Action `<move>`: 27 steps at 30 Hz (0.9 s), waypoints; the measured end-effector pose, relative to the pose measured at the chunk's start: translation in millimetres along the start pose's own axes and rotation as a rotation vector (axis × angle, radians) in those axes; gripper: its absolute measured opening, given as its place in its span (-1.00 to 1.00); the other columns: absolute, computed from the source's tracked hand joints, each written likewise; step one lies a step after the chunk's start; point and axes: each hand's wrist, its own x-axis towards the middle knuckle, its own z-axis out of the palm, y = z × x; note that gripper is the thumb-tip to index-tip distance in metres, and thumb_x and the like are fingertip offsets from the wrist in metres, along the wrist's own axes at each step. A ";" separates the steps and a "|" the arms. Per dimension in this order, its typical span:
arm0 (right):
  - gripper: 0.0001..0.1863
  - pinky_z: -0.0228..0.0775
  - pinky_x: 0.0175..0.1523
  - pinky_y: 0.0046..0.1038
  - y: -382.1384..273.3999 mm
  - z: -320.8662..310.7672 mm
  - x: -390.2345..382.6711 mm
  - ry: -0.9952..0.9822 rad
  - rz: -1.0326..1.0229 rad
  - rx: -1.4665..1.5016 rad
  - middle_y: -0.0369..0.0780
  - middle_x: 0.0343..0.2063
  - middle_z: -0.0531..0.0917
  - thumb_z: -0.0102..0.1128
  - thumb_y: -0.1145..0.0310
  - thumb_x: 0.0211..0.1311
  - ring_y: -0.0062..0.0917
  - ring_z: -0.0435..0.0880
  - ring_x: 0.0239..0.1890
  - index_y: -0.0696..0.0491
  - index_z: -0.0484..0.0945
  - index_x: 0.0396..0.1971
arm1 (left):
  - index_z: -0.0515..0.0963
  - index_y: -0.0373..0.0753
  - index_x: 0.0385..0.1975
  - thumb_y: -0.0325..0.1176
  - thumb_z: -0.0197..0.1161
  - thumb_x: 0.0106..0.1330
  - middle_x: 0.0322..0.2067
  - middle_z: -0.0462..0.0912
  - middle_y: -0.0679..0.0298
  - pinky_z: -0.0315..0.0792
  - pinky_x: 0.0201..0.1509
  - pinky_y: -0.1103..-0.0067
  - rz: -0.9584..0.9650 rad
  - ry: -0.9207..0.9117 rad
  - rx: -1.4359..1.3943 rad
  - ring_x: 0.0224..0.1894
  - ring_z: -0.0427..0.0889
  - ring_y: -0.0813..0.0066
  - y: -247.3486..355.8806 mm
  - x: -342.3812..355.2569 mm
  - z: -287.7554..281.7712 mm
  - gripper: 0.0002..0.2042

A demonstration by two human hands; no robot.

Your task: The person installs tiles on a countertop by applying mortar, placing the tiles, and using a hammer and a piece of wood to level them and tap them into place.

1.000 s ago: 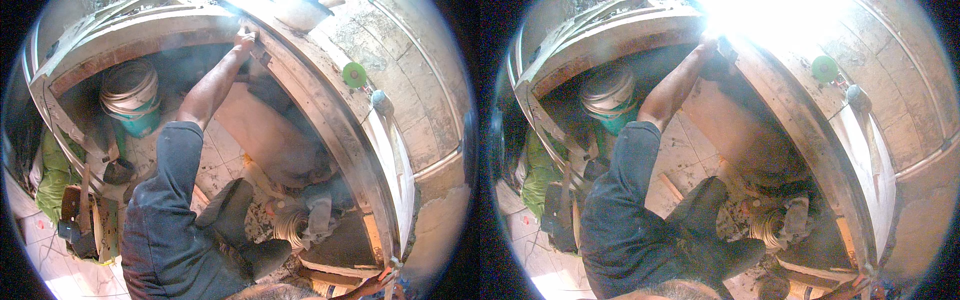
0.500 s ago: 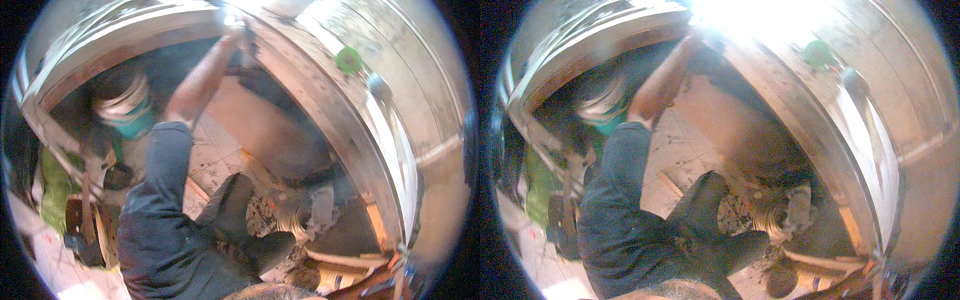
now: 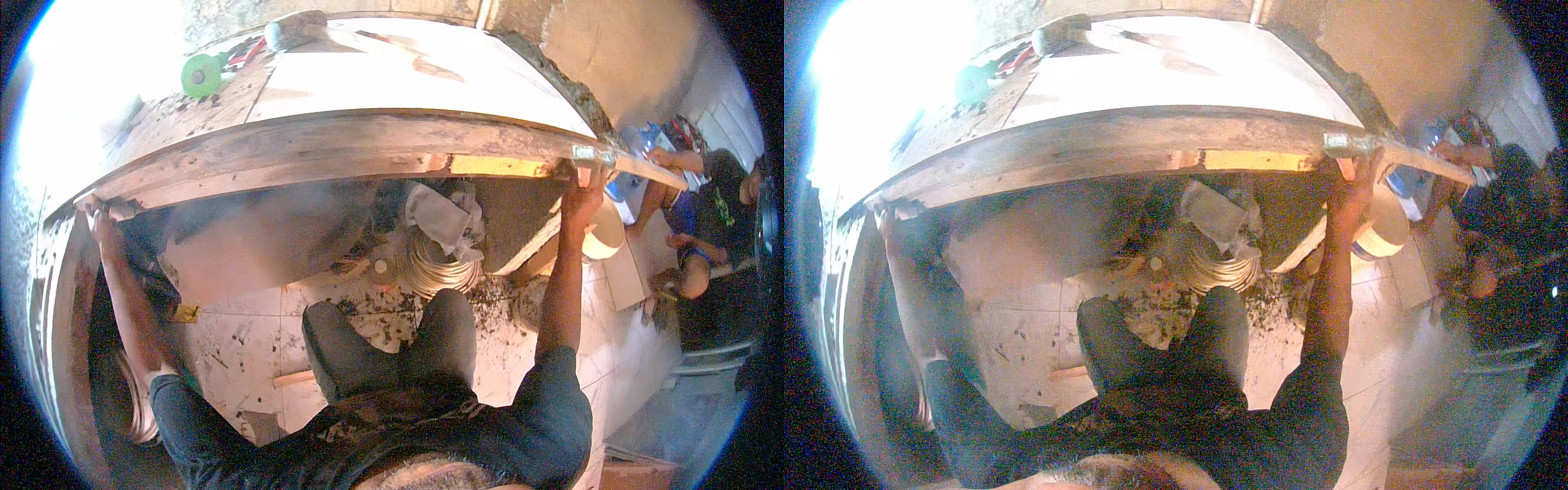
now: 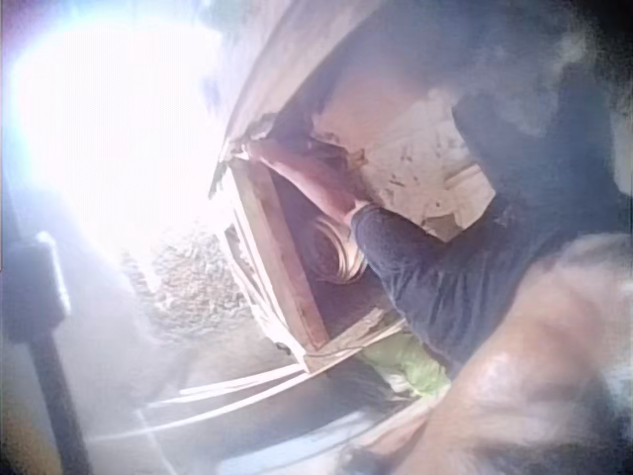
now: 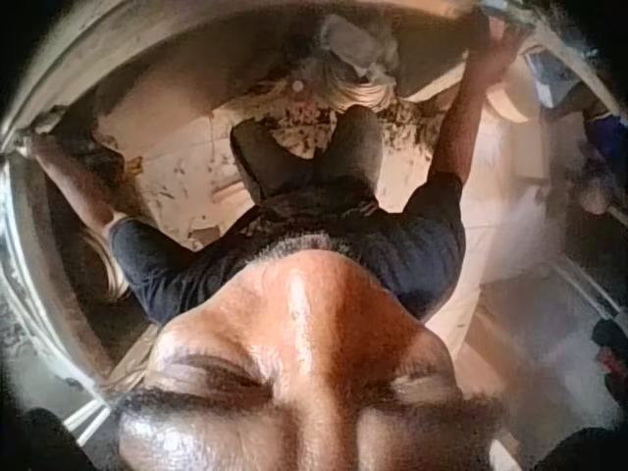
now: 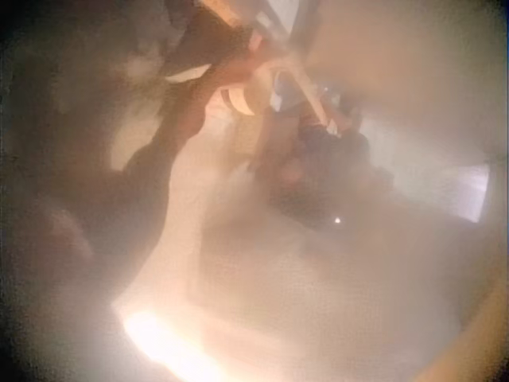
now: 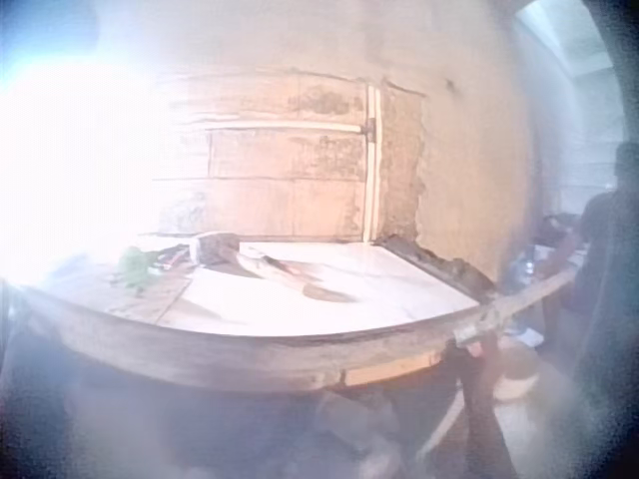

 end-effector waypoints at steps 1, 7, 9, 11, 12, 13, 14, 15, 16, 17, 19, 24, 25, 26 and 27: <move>-0.49 0.24 0.17 -0.27 -4.2 -2.6 -0.8 -0.017 0.011 -0.012 0.11 0.04 0.43 0.23 0.38 0.06 -0.02 0.37 0.12 0.21 0.37 0.04 | 0.33 -0.27 0.06 -0.25 0.19 0.17 -0.05 0.46 0.08 0.31 0.07 0.45 0.001 0.008 0.002 -0.01 0.43 0.25 0.2 2.0 -8.5 -0.54; -0.47 0.34 -0.03 -0.24 -63.7 6.9 -33.0 -0.157 0.157 0.049 0.01 -0.19 0.54 0.13 0.11 0.13 -0.12 0.51 -0.12 0.20 0.39 -0.03 | 0.34 -0.26 0.05 -0.27 0.16 0.18 -0.07 0.46 0.10 0.33 0.04 0.45 0.039 0.035 0.002 -0.04 0.44 0.27 3.2 -17.3 -46.1 -0.56; -0.45 0.26 0.06 -0.23 -68.2 -10.1 -35.9 -0.153 -0.012 -0.020 0.04 -0.07 0.42 0.09 0.21 0.09 -0.12 0.40 -0.01 0.20 0.30 0.05 | 0.34 -0.25 0.05 -0.27 0.15 0.19 -0.08 0.47 0.10 0.33 0.03 0.44 -0.034 0.024 -0.064 -0.05 0.44 0.28 -42.3 -56.7 -0.7 -0.57; -0.41 0.18 0.15 -0.22 -92.1 8.6 -52.8 -0.184 -0.081 0.099 0.06 0.05 0.29 0.05 0.32 0.05 -0.11 0.28 0.10 0.20 0.21 0.12 | 0.34 -0.25 0.05 -0.28 0.15 0.19 -0.09 0.47 0.11 0.34 0.02 0.44 0.037 0.094 -0.051 -0.06 0.45 0.28 2.7 -50.8 -41.1 -0.58; -0.37 0.13 0.19 -0.21 -104.7 13.7 -57.7 -0.195 -0.132 0.115 0.08 0.11 0.23 0.03 0.37 0.03 -0.10 0.22 0.16 0.20 0.17 0.16 | 0.34 -0.25 0.05 -0.28 0.14 0.19 -0.10 0.47 0.11 0.34 0.02 0.44 0.032 0.116 -0.077 -0.07 0.45 0.29 5.9 -53.9 -42.6 -0.58; -0.34 0.09 0.24 -0.21 -115.5 16.9 -62.3 -0.203 -0.173 0.115 0.09 0.16 0.17 0.01 0.42 0.01 -0.10 0.17 0.21 0.20 0.13 0.19 | 0.34 -0.25 0.05 -0.29 0.14 0.19 -0.10 0.47 0.11 0.34 0.01 0.44 0.031 0.128 -0.104 -0.07 0.45 0.29 10.2 -56.5 -37.7 -0.59; -0.30 0.05 0.28 -0.20 -125.6 21.4 -68.8 -0.207 -0.198 0.094 0.10 0.22 0.10 -0.01 0.47 -0.01 -0.10 0.11 0.27 0.20 0.08 0.23 | 0.34 -0.24 0.04 -0.29 0.13 0.19 -0.10 0.48 0.11 0.35 0.01 0.44 0.023 0.135 -0.130 -0.08 0.45 0.29 10.9 -59.7 -32.6 -0.59; -0.26 0.01 0.33 -0.20 -135.2 24.4 -72.6 -0.202 -0.216 0.069 0.11 0.28 0.04 -0.03 0.52 -0.03 -0.09 0.05 0.33 0.20 0.04 0.26 | 0.34 -0.24 0.04 -0.29 0.13 0.20 -0.11 0.48 0.12 0.35 0.00 0.44 0.018 0.140 -0.154 -0.08 0.45 0.30 10.6 -60.0 -27.3 -0.59; -0.23 -0.04 0.35 -0.21 -141.4 26.5 -75.3 -0.197 -0.193 -0.014 0.12 0.28 0.03 -0.06 0.57 -0.07 -0.09 0.00 0.35 0.20 0.02 0.27 | 0.34 -0.24 0.04 -0.30 0.13 0.20 -0.11 0.48 0.12 0.35 0.00 0.44 0.014 0.145 -0.172 -0.09 0.45 0.30 9.8 -63.3 -22.5 -0.60; -0.24 -0.05 0.35 -0.20 -147.4 31.6 -77.0 -0.191 -0.191 0.066 0.13 0.28 0.02 -0.07 0.57 -0.07 -0.08 -0.01 0.35 0.20 0.03 0.27 | 0.34 -0.24 0.04 -0.30 0.12 0.20 -0.12 0.48 0.12 0.36 -0.01 0.44 0.016 0.147 -0.185 -0.09 0.46 0.30 7.3 -63.1 -19.9 -0.60; -0.26 -0.08 0.36 -0.20 -155.0 36.6 -77.2 -0.188 -0.184 0.199 0.15 0.28 0.00 -0.08 0.58 -0.06 -0.06 -0.01 0.34 0.20 0.05 0.26 | 0.34 -0.24 0.04 -0.31 0.11 0.20 -0.13 0.48 0.12 0.36 -0.02 0.44 0.000 0.151 -0.203 -0.10 0.46 0.31 5.5 -66.9 -12.5 -0.61; -0.33 -0.09 0.35 -0.15 -138.7 57.1 -67.2 -0.177 -0.296 0.039 0.16 0.28 0.00 -0.13 0.48 0.06 -0.02 -0.07 0.35 0.22 0.04 0.26 | 0.34 -0.23 0.03 -0.32 0.09 0.21 -0.15 0.49 0.14 0.37 -0.04 0.43 -0.049 0.140 -0.272 -0.13 0.47 0.32 -1.5 -94.7 -28.7 -0.63; -0.34 -0.08 0.35 -0.14 -136.9 58.0 -65.7 -0.185 -0.311 0.038 0.16 0.28 0.00 -0.14 0.45 0.08 0.00 -0.07 0.34 0.22 0.05 0.25 | 0.34 -0.22 0.03 -0.33 0.09 0.22 -0.16 0.49 0.14 0.38 -0.05 0.43 -0.066 0.130 -0.285 -0.14 0.47 0.33 -7.2 -108.8 -32.6 -0.63; -0.35 -0.09 0.35 -0.15 -132.7 56.7 -66.3 -0.176 -0.321 0.047 0.16 0.28 0.00 -0.14 0.42 0.10 0.00 -0.07 0.34 0.22 0.04 0.26 | 0.34 -0.22 0.03 -0.33 0.09 0.22 -0.16 0.49 0.14 0.38 -0.05 0.43 -0.120 0.096 -0.303 -0.14 0.47 0.33 -16.8 -131.7 -37.0 -0.63; -0.34 -0.09 0.35 -0.15 -131.6 55.4 -64.0 -0.168 -0.330 0.046 0.16 0.28 -0.01 -0.13 0.39 0.11 -0.01 -0.07 0.35 0.22 0.03 0.26 | 0.35 -0.22 0.03 -0.33 0.08 0.22 -0.16 0.50 0.14 0.38 -0.06 0.43 -0.171 0.070 -0.356 -0.15 0.47 0.33 -29.9 -156.1 -39.7 -0.64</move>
